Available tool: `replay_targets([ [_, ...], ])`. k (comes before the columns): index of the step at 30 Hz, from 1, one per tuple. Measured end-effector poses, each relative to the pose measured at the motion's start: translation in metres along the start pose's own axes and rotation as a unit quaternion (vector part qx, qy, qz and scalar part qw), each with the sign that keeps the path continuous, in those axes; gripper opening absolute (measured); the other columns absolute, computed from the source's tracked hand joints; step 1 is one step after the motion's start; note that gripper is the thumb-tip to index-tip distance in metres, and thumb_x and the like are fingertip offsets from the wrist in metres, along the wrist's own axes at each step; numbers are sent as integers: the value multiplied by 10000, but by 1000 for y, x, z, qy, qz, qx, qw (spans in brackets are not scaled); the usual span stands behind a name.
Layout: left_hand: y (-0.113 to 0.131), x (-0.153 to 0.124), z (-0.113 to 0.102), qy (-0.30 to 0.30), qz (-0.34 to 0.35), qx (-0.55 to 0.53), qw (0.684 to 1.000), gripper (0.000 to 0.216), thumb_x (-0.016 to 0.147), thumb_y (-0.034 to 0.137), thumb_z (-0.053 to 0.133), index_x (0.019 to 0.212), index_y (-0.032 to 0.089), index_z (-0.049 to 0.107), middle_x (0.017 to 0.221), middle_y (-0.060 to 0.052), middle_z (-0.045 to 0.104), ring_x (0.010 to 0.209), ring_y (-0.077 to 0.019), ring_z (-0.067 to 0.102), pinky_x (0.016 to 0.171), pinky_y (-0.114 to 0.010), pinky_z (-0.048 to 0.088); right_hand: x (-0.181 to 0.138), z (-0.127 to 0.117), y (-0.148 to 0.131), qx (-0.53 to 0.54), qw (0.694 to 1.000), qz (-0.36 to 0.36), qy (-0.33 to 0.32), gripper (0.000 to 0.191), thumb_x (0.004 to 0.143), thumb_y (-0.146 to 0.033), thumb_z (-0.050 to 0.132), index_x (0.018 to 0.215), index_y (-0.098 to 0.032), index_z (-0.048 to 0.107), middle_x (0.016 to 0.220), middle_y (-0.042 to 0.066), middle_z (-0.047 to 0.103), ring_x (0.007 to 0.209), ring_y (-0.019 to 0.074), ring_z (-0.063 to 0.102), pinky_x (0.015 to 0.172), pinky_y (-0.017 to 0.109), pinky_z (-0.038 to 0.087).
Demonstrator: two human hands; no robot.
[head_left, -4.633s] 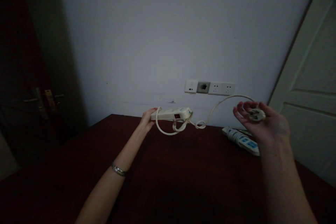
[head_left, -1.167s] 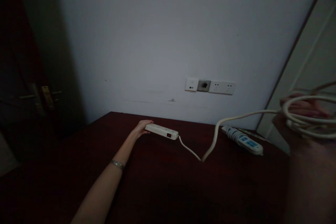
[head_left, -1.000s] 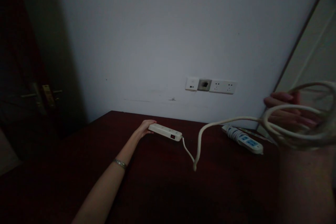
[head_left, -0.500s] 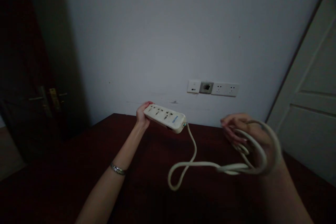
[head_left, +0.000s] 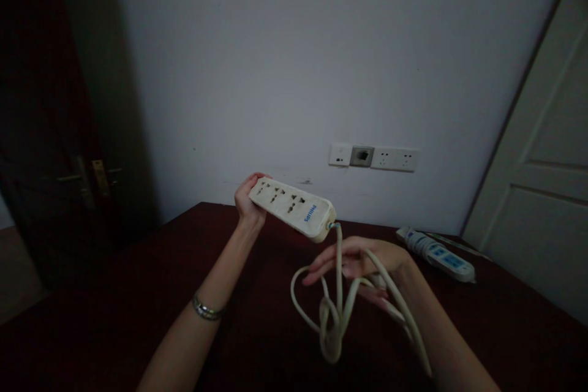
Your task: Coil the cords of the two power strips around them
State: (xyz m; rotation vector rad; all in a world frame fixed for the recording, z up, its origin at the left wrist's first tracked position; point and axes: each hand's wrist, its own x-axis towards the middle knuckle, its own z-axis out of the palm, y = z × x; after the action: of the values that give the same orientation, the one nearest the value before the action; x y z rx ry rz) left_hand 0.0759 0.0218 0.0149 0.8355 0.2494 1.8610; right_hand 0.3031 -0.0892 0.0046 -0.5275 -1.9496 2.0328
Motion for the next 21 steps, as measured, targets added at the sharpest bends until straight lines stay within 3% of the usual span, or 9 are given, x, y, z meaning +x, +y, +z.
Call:
replay_targets([
  [3, 2, 7, -5, 46, 25, -12, 999, 98, 653, 218, 521, 675, 144, 581, 666, -35, 615, 617, -136, 582, 628, -253, 433, 10, 5, 0, 32, 998, -37, -49, 417, 798, -372, 607, 1108, -94, 584, 1164, 225, 593, 319, 21, 494, 249, 127, 338],
  [8, 13, 27, -25, 108, 54, -21, 992, 108, 646, 222, 510, 684, 152, 584, 671, -25, 611, 646, -142, 590, 672, -264, 440, 19, 5, 8, 63, 992, -99, 48, 349, 782, -402, 628, 961, -109, 567, 947, 170, 686, 271, 17, 458, 244, 104, 294],
  [12, 21, 35, -35, 88, 50, -18, 995, 100, 648, 224, 518, 672, 148, 578, 648, -36, 616, 618, -148, 585, 640, -266, 440, 23, 0, 14, 23, 997, -62, 29, 331, 803, -412, 585, 861, -86, 583, 659, 74, 671, 261, 28, 433, 273, 124, 307],
  [15, 26, 37, -40, 64, 36, -7, 997, 99, 634, 226, 520, 648, 145, 575, 627, -37, 613, 578, -139, 571, 596, -254, 431, 18, -4, 8, -83, 996, -9, 44, 282, 805, -370, 567, 835, -91, 597, 618, 14, 616, 292, 20, 423, 288, 127, 281],
  [18, 30, 41, -45, 42, 42, 47, 997, 121, 603, 243, 527, 625, 141, 587, 612, -41, 610, 558, -142, 562, 563, -252, 421, 2, -6, -5, -242, 961, 63, 118, 209, 824, -306, 518, 789, -114, 594, 640, -5, 586, 345, 19, 423, 316, 125, 282],
  [21, 27, 48, -53, 71, 68, 135, 986, 129, 554, 226, 549, 599, 125, 616, 613, -44, 611, 577, -144, 561, 563, -245, 414, -14, -3, -17, -400, 877, 102, 247, 200, 829, -265, 476, 827, -139, 632, 665, 16, 609, 462, 67, 504, 403, 149, 361],
])
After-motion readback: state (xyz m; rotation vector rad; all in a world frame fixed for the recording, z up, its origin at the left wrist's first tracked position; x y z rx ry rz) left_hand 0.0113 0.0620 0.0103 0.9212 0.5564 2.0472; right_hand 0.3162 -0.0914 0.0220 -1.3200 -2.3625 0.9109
